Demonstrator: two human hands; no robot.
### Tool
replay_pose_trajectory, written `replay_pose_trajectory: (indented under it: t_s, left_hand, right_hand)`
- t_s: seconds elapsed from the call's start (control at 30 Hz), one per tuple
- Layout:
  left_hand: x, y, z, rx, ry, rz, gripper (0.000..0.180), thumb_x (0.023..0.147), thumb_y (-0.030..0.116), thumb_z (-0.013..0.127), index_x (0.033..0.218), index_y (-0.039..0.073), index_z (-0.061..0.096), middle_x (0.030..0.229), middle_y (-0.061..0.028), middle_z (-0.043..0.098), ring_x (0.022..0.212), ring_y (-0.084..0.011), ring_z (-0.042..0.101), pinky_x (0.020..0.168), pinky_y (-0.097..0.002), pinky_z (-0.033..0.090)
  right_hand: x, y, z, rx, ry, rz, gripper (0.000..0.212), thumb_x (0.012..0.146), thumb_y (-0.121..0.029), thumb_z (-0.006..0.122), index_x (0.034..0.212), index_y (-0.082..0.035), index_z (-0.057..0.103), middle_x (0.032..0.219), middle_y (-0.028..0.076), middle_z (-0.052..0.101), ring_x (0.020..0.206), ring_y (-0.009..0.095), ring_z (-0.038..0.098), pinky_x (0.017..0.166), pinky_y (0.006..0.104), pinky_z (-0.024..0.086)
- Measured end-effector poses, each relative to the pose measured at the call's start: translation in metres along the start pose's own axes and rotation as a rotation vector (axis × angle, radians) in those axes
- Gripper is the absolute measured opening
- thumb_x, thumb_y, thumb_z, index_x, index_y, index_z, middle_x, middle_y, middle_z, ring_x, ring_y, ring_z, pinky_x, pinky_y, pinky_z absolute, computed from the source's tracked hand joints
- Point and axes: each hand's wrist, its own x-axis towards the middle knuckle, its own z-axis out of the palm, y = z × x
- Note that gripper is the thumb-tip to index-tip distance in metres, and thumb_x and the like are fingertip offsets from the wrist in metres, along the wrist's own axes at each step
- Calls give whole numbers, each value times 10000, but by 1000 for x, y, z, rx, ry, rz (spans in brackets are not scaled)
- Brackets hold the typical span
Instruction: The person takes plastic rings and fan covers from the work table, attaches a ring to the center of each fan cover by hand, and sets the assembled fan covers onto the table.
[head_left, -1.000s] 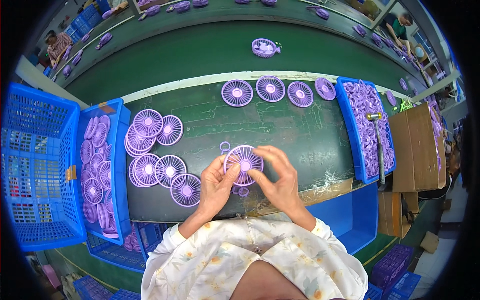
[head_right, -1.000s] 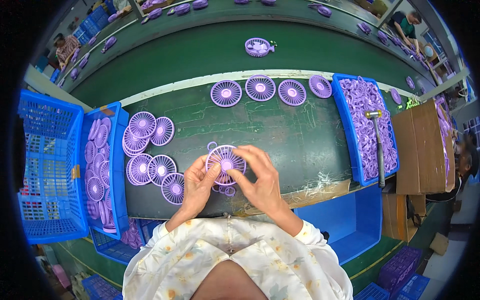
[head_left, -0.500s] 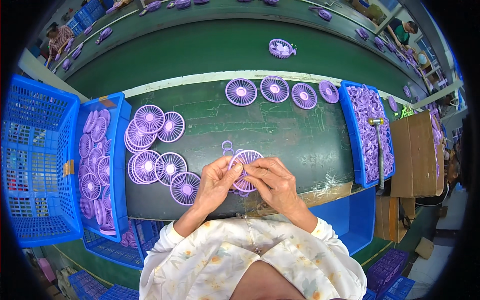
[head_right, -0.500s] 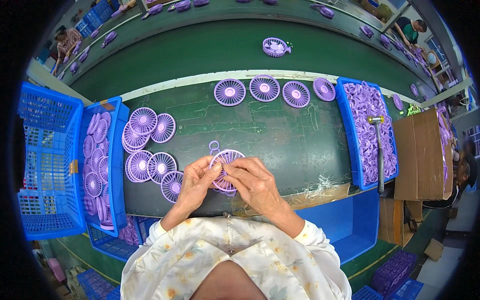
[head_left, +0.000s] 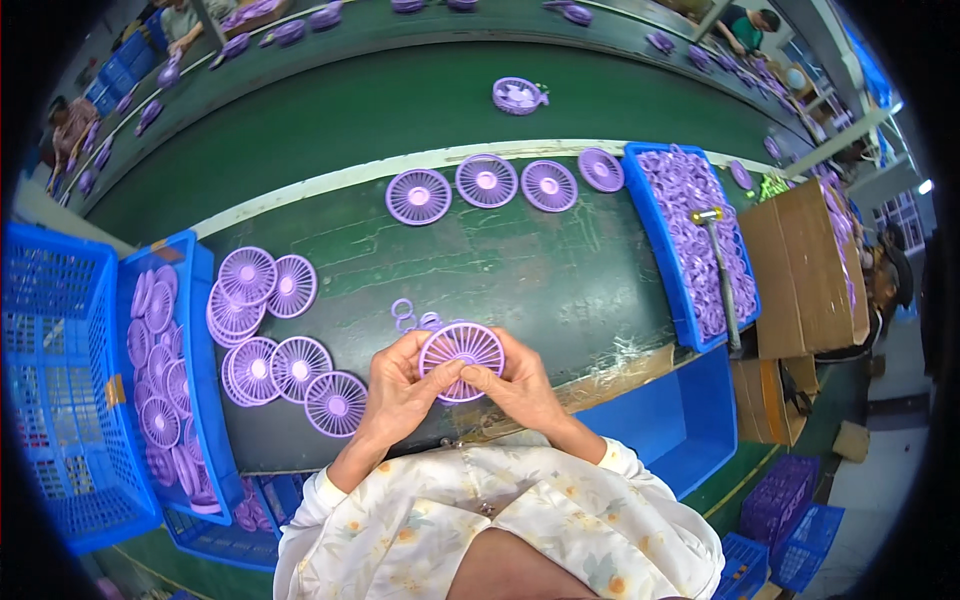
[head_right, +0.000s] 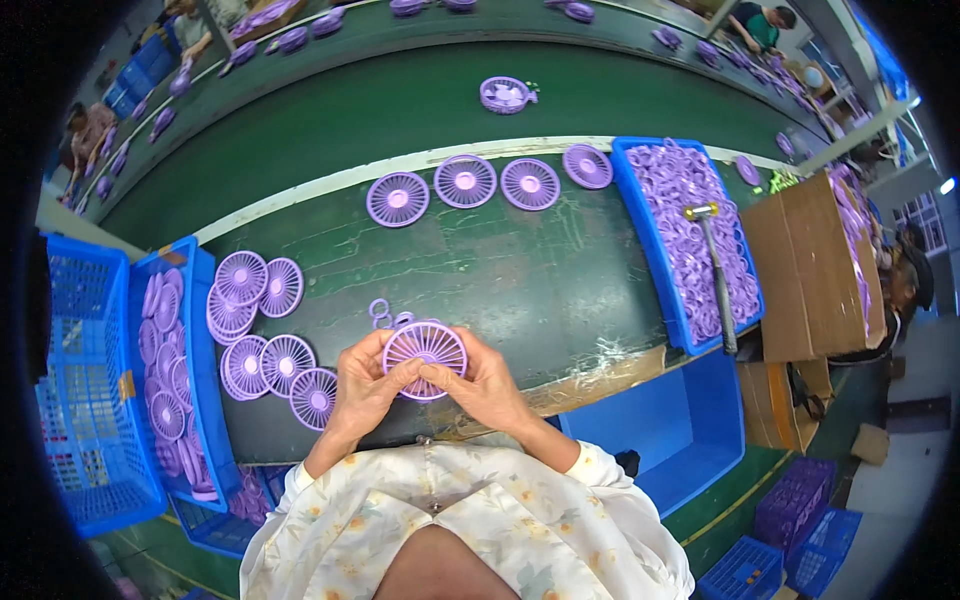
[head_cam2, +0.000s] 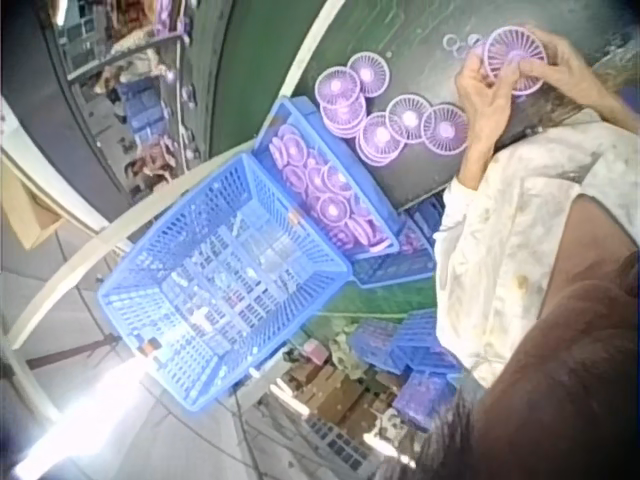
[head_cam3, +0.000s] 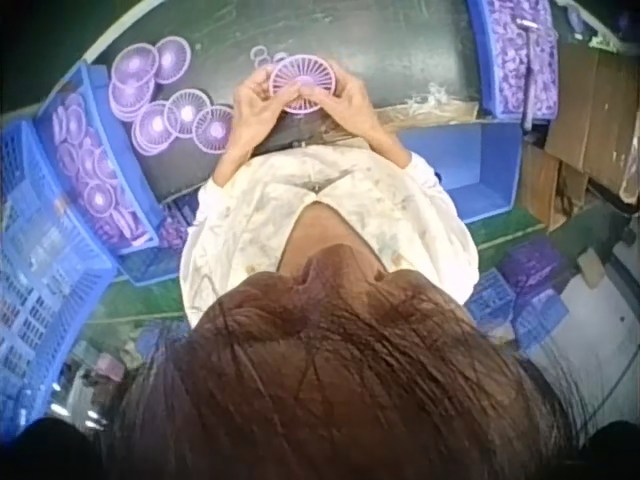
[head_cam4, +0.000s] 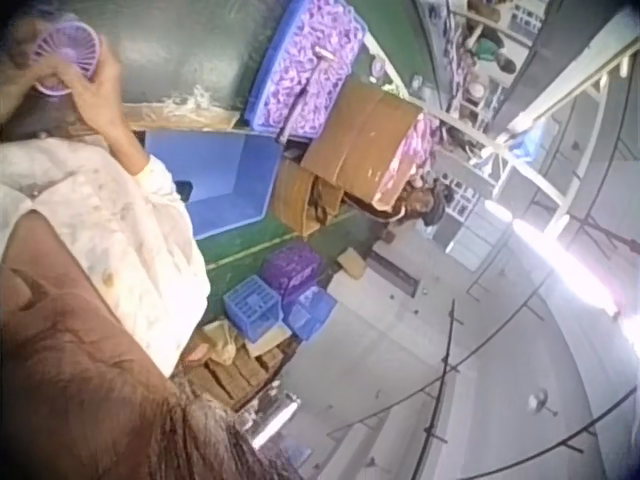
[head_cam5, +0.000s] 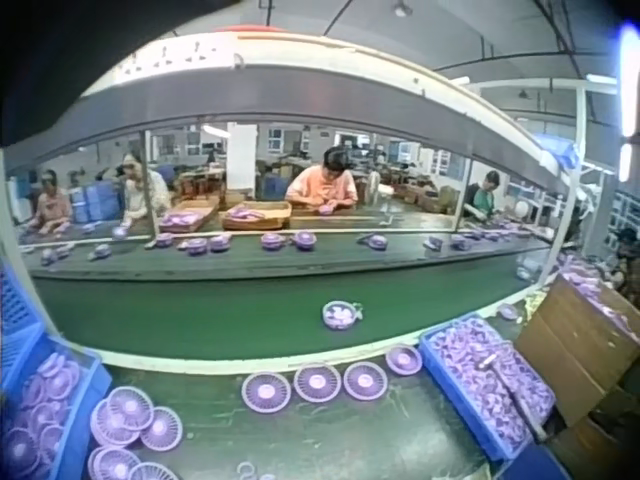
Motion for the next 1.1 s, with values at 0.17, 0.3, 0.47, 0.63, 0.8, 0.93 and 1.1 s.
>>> replay_pose_trajectory:
  t_s: [0.17, 0.3, 0.47, 0.63, 0.8, 0.93, 1.1]
  left_hand:
    - [4, -4, 10, -32, 3, 59, 338, 905, 67, 717, 1203, -15, 579, 1125, -89, 678, 1006, -130, 654, 858, -278, 546]
    - [-3, 17, -2, 498, 182, 316, 553, 826, 107, 790, 1311, 15, 542, 1255, -172, 632, 1143, -261, 640, 966, -369, 529]
    - [-28, 32, -42, 962, 336, 330, 475, 770, 72, 794, 1205, 24, 608, 1217, -147, 654, 1109, -321, 632, 926, -397, 520]
    - [-61, 49, -56, 1267, 286, 154, 723, 602, 98, 880, 1258, 48, 580, 1300, -147, 591, 1221, -362, 522, 1019, -440, 447]
    - [-76, 50, -64, 1379, 190, 30, 977, 503, 81, 909, 1389, 89, 499, 1398, -148, 501, 1264, -371, 469, 1060, -441, 419]
    - [-73, 51, -67, 1414, 120, 45, 1018, 483, 46, 903, 1410, 105, 484, 1381, -145, 503, 1259, -360, 465, 1058, -434, 415]
    - [-70, 58, -65, 1431, 86, 134, 903, 532, 7, 870, 1361, 98, 525, 1239, -135, 553, 1113, -336, 554, 931, -424, 481]
  right_hand:
    - [3, -3, -13, 10, 53, 24, 293, 911, -87, 719, 1169, -10, 606, 1035, 16, 662, 940, 82, 611, 838, 265, 527]
    - [23, -25, -62, -626, 455, -278, 212, 890, -86, 718, 1089, -39, 658, 932, 47, 695, 851, 123, 639, 759, 300, 522]
    - [49, -16, -159, -1522, 812, -347, 255, 867, -122, 697, 1103, -55, 630, 1032, 131, 671, 991, 342, 619, 846, 454, 492]
    - [52, -24, -124, -1396, 516, -468, 470, 763, -86, 770, 1203, -63, 607, 1209, 175, 614, 1160, 374, 553, 1002, 449, 439]
    - [35, -16, -30, -957, -28, -276, 250, 822, -105, 749, 1069, -96, 709, 1033, 110, 617, 974, 306, 628, 829, 393, 522]
    - [34, 6, -28, -961, -55, -251, 207, 839, -76, 733, 1044, -61, 715, 1002, 110, 604, 891, 293, 630, 773, 386, 521]
    - [26, 0, -27, -806, -5, -56, 143, 872, -40, 718, 1013, -23, 705, 1008, 63, 600, 857, 149, 629, 736, 299, 522]
